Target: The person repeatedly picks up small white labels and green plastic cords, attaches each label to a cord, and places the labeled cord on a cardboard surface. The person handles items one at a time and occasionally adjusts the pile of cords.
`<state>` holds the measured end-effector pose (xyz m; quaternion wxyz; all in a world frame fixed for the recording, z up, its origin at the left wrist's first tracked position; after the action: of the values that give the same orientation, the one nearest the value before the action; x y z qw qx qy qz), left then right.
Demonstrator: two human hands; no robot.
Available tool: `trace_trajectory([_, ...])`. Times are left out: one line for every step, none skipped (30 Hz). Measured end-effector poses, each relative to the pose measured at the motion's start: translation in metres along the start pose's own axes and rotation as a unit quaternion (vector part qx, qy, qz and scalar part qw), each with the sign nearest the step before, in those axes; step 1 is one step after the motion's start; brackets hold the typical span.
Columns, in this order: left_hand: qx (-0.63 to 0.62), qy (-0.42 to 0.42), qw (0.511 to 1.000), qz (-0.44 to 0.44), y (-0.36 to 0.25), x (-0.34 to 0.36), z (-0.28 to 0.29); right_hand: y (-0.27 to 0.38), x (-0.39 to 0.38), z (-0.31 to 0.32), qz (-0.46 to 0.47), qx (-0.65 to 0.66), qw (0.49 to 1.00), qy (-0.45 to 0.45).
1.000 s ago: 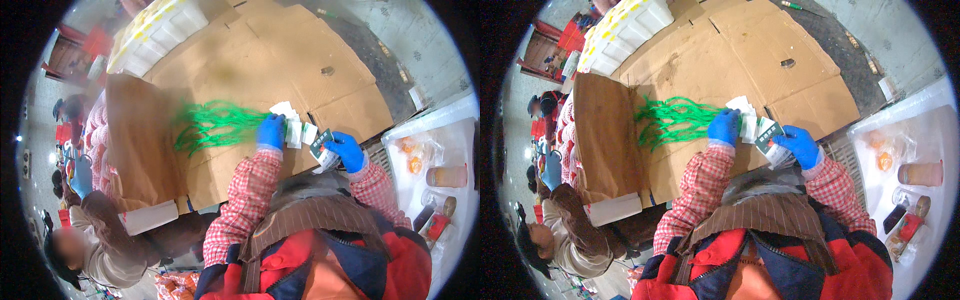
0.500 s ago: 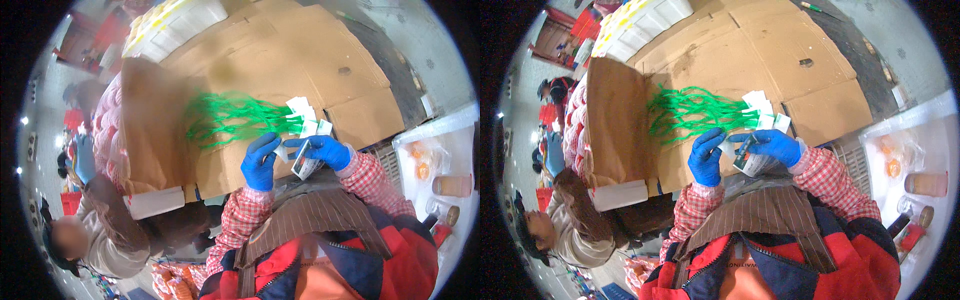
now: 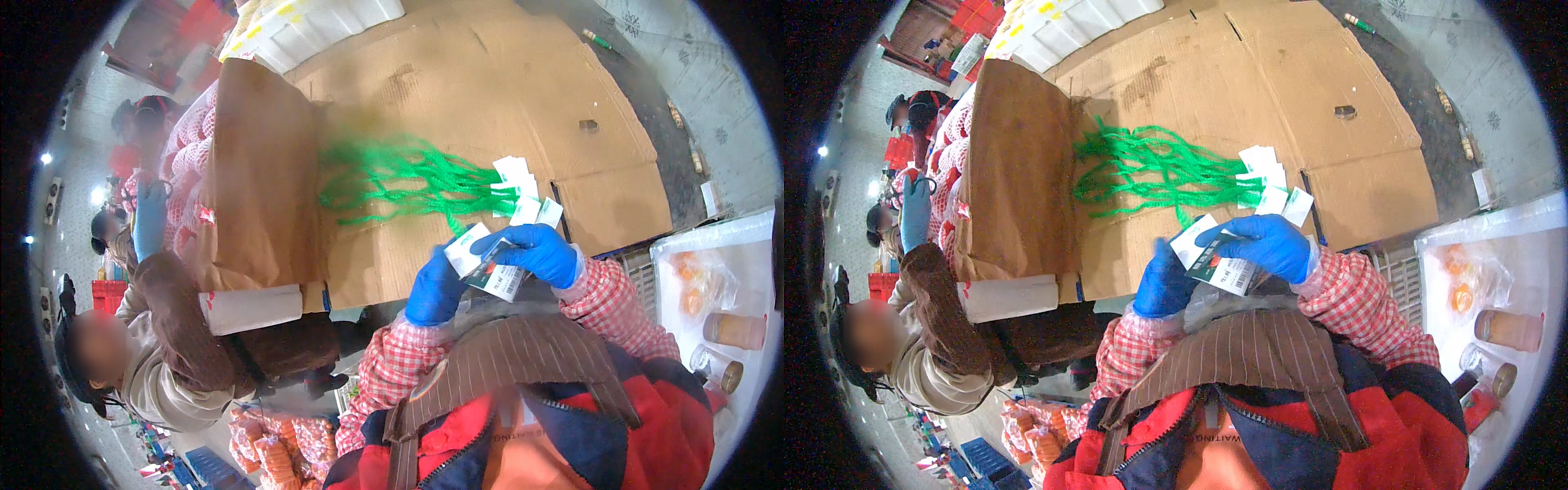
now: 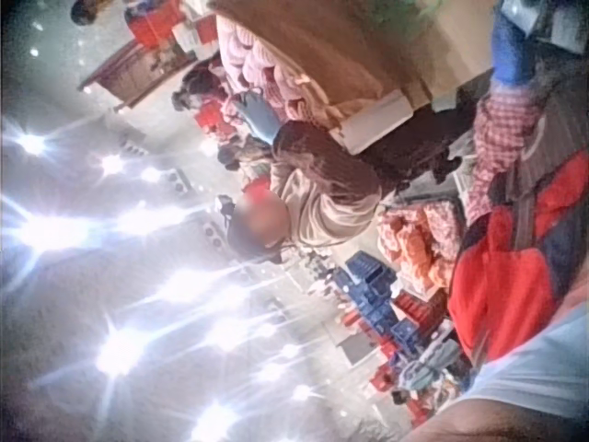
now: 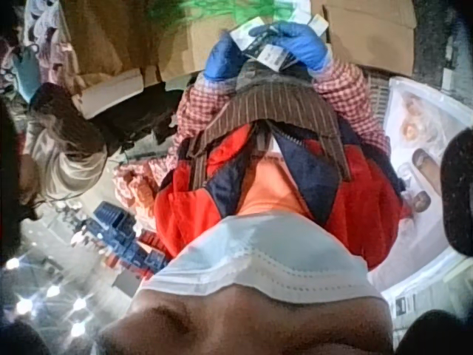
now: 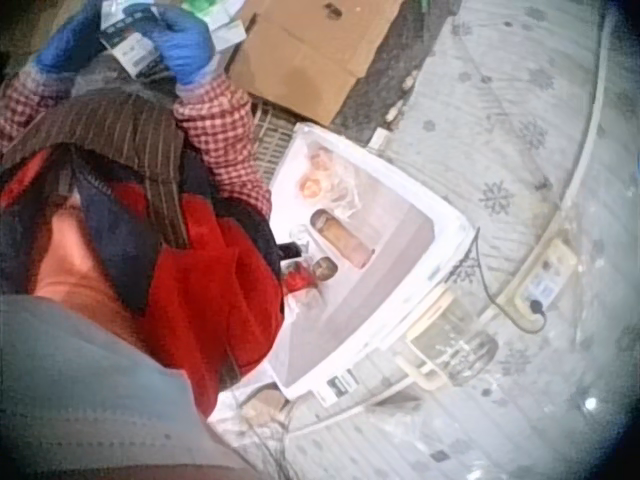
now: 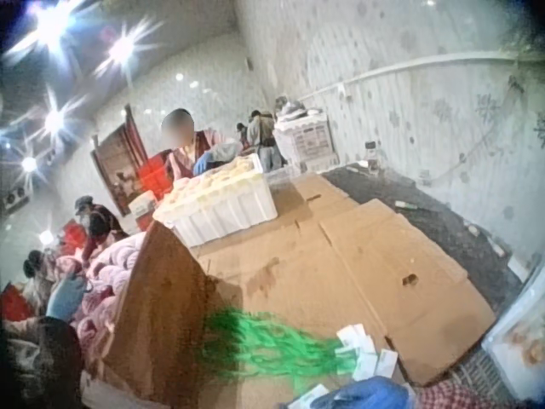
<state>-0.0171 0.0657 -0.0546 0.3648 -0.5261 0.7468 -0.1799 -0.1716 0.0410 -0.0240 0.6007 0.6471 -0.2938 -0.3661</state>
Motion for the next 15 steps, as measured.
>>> trace_trajectory([0.127,0.010,0.990,-0.063,-0.003,0.001,-0.002,-0.001,0.001,-0.002,-0.007,-0.065,0.998,0.001])
trace_trajectory([0.041,0.015,0.999,-0.003,0.002,0.002,-0.002,-0.002,0.000,-0.002,-0.018,-0.152,0.988,0.004])
trace_trajectory([0.045,-0.031,0.997,-0.055,-0.003,0.003,0.000,-0.003,0.001,0.000,-0.023,-0.085,0.995,-0.040])
trace_trajectory([0.051,-0.073,0.992,-0.086,-0.007,0.003,0.001,0.000,0.000,0.004,-0.004,-0.040,0.996,-0.077])
trace_trajectory([0.031,-0.059,0.992,-0.102,-0.012,0.003,-0.002,-0.001,0.000,0.005,-0.027,-0.016,0.994,-0.101])
trace_trajectory([0.045,-0.048,0.991,-0.116,-0.015,0.002,-0.007,-0.003,-0.003,0.010,-0.078,-0.004,0.987,-0.141])
trace_trajectory([0.053,-0.048,0.988,-0.138,-0.018,0.000,-0.012,0.001,-0.003,0.009,-0.063,-0.013,0.989,-0.133])
trace_trajectory([0.044,-0.010,0.984,-0.174,-0.021,-0.003,-0.020,0.006,-0.002,0.007,-0.028,0.006,0.993,-0.117])
trace_trajectory([0.064,-0.052,0.984,-0.156,-0.020,-0.004,-0.024,0.010,-0.002,0.006,-0.024,0.009,0.992,-0.125])
trace_trajectory([0.085,-0.028,0.983,-0.159,-0.020,-0.007,-0.032,0.015,-0.001,0.004,0.005,0.022,0.993,-0.119])
trace_trajectory([0.105,-0.005,0.981,-0.163,-0.020,-0.011,-0.039,0.018,0.001,0.005,0.007,0.030,0.989,-0.145])
trace_trajectory([0.124,0.017,0.978,-0.167,-0.021,-0.014,-0.046,0.019,0.000,0.006,-0.023,0.020,0.985,-0.172])
trace_trajectory([0.109,0.020,0.985,-0.133,-0.019,-0.017,-0.050,0.021,0.001,0.005,-0.019,0.023,0.983,-0.179])
trace_trajectory([0.095,0.033,0.988,-0.120,-0.020,-0.019,-0.053,0.023,0.000,0.005,-0.023,0.024,0.982,-0.188])
trace_trajectory([0.080,0.035,0.991,-0.100,-0.021,-0.020,-0.055,0.025,-0.001,0.005,-0.032,0.001,0.979,-0.200])
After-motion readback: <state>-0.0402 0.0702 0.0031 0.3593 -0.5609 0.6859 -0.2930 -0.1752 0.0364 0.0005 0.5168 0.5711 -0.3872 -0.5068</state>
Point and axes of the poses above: each hand's wrist, its own x-axis towards the middle knuckle, its own z-axis out of the back of the hand, y = z × x, the point moved 4 cm from there along x, towards the middle knuckle, and after that the axes turned 8 degrees about -x, right-handed, at the moved point
